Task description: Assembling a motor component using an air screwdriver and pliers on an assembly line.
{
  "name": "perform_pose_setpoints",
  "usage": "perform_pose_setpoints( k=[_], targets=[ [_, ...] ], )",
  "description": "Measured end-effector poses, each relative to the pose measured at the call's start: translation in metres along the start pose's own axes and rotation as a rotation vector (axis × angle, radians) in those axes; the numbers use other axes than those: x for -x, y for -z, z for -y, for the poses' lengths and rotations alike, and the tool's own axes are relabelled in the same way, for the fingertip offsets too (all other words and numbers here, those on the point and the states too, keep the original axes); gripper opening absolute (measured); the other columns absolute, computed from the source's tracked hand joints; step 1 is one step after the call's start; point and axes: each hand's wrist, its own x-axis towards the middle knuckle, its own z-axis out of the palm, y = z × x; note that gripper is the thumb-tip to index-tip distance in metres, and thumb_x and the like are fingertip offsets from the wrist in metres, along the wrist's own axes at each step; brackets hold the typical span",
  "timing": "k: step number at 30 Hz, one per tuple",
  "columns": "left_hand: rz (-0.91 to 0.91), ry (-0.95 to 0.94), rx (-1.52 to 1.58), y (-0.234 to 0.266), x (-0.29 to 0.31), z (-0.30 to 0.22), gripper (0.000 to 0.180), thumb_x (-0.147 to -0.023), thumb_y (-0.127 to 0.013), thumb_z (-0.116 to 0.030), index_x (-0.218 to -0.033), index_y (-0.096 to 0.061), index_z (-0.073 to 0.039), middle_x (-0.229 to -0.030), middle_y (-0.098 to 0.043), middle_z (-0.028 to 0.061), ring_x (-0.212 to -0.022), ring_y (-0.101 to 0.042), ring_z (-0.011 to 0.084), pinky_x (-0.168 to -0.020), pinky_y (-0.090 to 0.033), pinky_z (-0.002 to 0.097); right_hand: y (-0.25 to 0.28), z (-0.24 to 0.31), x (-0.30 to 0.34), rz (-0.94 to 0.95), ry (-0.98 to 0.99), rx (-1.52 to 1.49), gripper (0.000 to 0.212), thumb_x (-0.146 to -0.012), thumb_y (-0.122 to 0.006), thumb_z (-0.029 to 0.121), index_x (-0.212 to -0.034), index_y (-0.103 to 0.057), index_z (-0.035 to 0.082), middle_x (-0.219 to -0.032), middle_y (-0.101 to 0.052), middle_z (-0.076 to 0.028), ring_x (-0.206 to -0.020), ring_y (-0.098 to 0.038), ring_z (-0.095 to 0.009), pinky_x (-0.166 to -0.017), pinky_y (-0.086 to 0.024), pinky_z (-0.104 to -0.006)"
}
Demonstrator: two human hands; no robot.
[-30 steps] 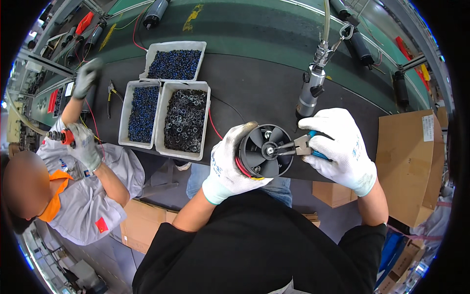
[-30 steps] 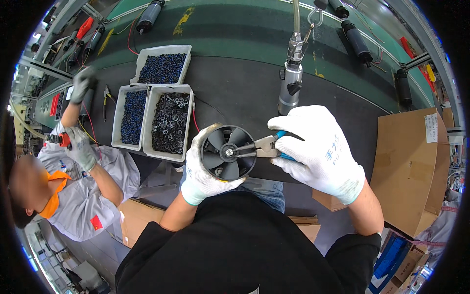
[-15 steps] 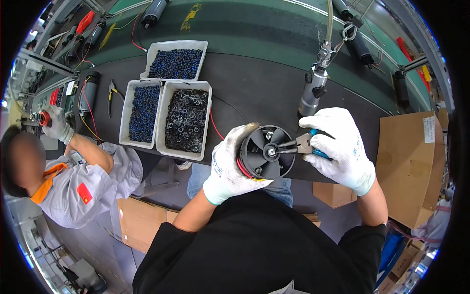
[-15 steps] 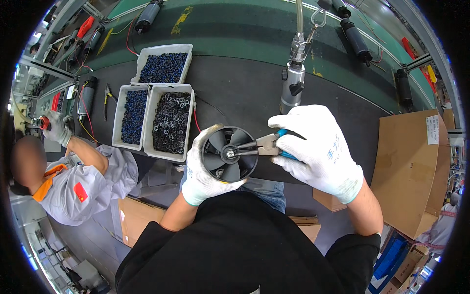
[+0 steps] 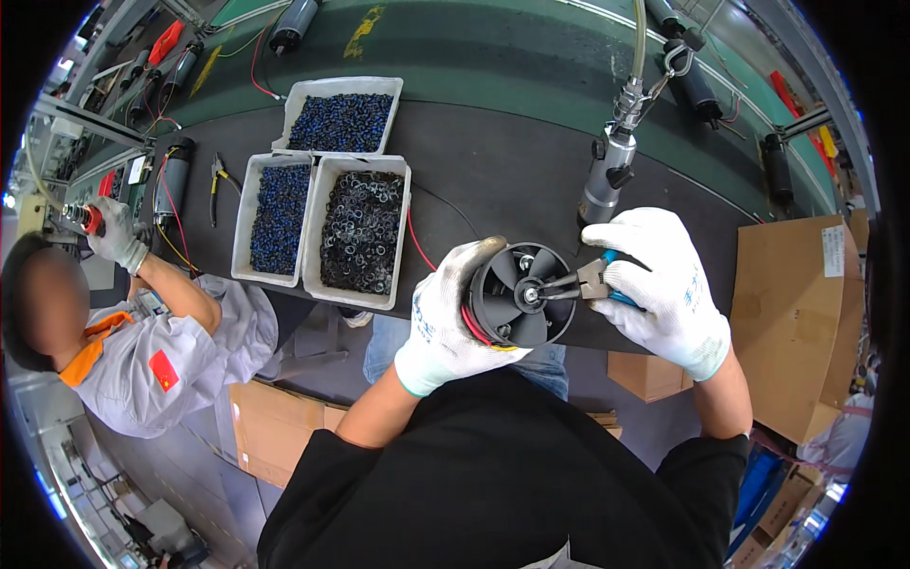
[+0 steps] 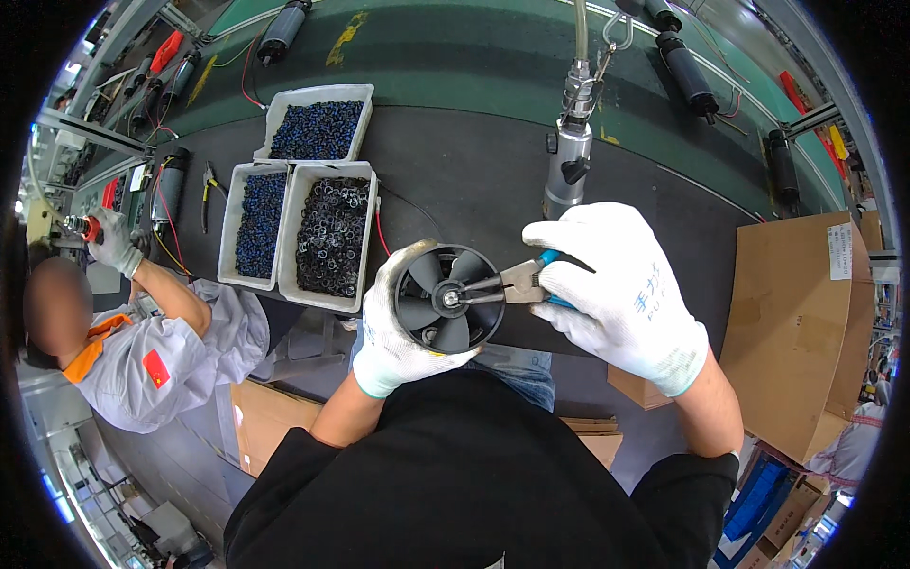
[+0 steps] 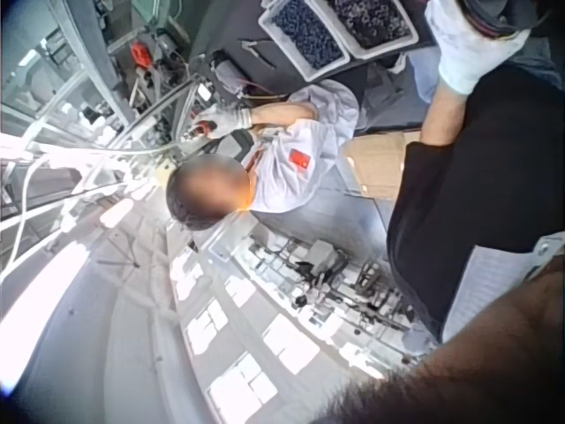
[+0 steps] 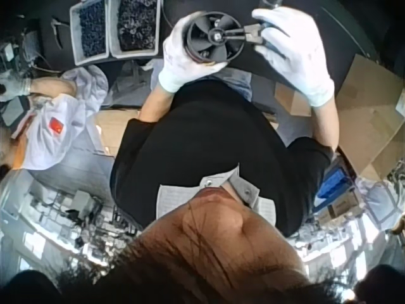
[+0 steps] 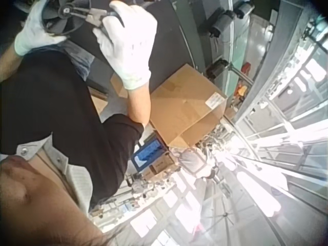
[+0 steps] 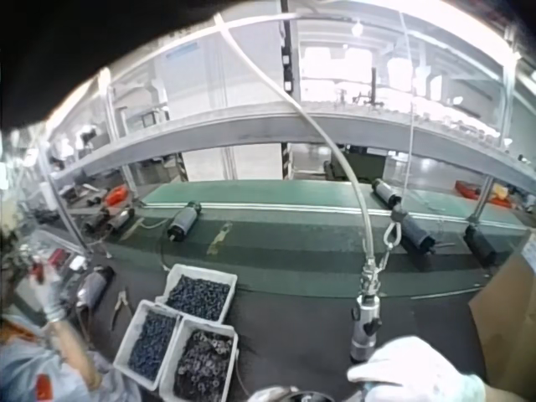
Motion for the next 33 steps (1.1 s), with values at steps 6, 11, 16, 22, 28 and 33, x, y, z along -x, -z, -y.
perform_pose_setpoints(
  k=[6, 11, 16, 22, 28, 33],
  targets=[
    [0.026, -0.019, 0.002, 0.001, -0.001, 0.001, 0.099, -0.062, -0.101, -0.028, -0.142, -0.052, 0.004, -0.128, -0.068, 0.0205, -0.11, -0.074, 0.034, -0.097, -0.06, 0.0448, 0.006, -0.003, -0.003, 0.052, 0.013, -0.038, 0.045, -0.055, -0.091, 0.013, -0.087, -0.059, 0.006, -0.132, -0.07, -0.015, -0.113, -0.064, -0.041, -0.097, -0.051, -0.0508],
    [0.026, 0.01, -0.02, 0.001, -0.002, -0.003, 0.098, -0.062, -0.1, -0.028, -0.141, -0.053, 0.003, -0.127, -0.069, 0.02, -0.11, -0.074, 0.0337, -0.096, -0.06, 0.0443, 0.008, -0.007, -0.003, 0.071, 0.047, -0.048, 0.045, -0.055, -0.091, 0.015, -0.085, -0.059, 0.006, -0.131, -0.07, -0.016, -0.112, -0.064, -0.04, -0.097, -0.051, -0.0506],
    [0.024, -0.002, 0.003, -0.001, 0.0, 0.0, 0.097, -0.062, -0.1, -0.028, -0.141, -0.053, 0.003, -0.126, -0.069, 0.0195, -0.108, -0.075, 0.0333, -0.096, -0.061, 0.0434, 0.009, -0.006, -0.003, 0.071, 0.071, -0.002, 0.045, -0.055, -0.091, 0.017, -0.084, -0.059, 0.006, -0.13, -0.07, -0.017, -0.11, -0.064, -0.039, -0.095, -0.051, -0.05],
    [0.016, -0.024, -0.04, 0.002, -0.004, -0.004, 0.094, -0.065, -0.099, -0.027, -0.141, -0.053, 0.003, -0.125, -0.069, 0.0191, -0.107, -0.075, 0.0331, -0.094, -0.061, 0.0431, 0.007, -0.004, -0.003, 0.06, 0.091, 0.097, 0.044, -0.054, -0.09, 0.017, -0.082, -0.058, 0.006, -0.124, -0.07, -0.016, -0.108, -0.064, -0.039, -0.093, -0.052, -0.0506],
    [0.012, -0.058, -0.035, -0.001, -0.002, 0.001, 0.092, -0.067, -0.098, -0.027, -0.141, -0.053, 0.003, -0.124, -0.069, 0.0195, -0.105, -0.075, 0.0343, -0.092, -0.062, 0.0437, 0.017, -0.002, -0.006, 0.091, 0.14, 0.153, 0.04, -0.055, -0.087, 0.018, -0.081, -0.06, 0.005, -0.114, -0.069, -0.015, -0.104, -0.064, -0.037, -0.089, -0.052, -0.052],
    [-0.004, -0.091, -0.044, -0.003, -0.001, 0.003, 0.093, -0.067, -0.097, -0.027, -0.142, -0.052, 0.003, -0.124, -0.069, 0.0202, -0.105, -0.076, 0.0351, -0.092, -0.062, 0.0439, 0.029, 0.002, -0.013, 0.097, 0.186, 0.22, 0.03, -0.065, -0.083, 0.022, -0.085, -0.064, 0.009, -0.108, -0.067, -0.012, -0.098, -0.064, -0.032, -0.082, -0.051, -0.0449]
  ],
)
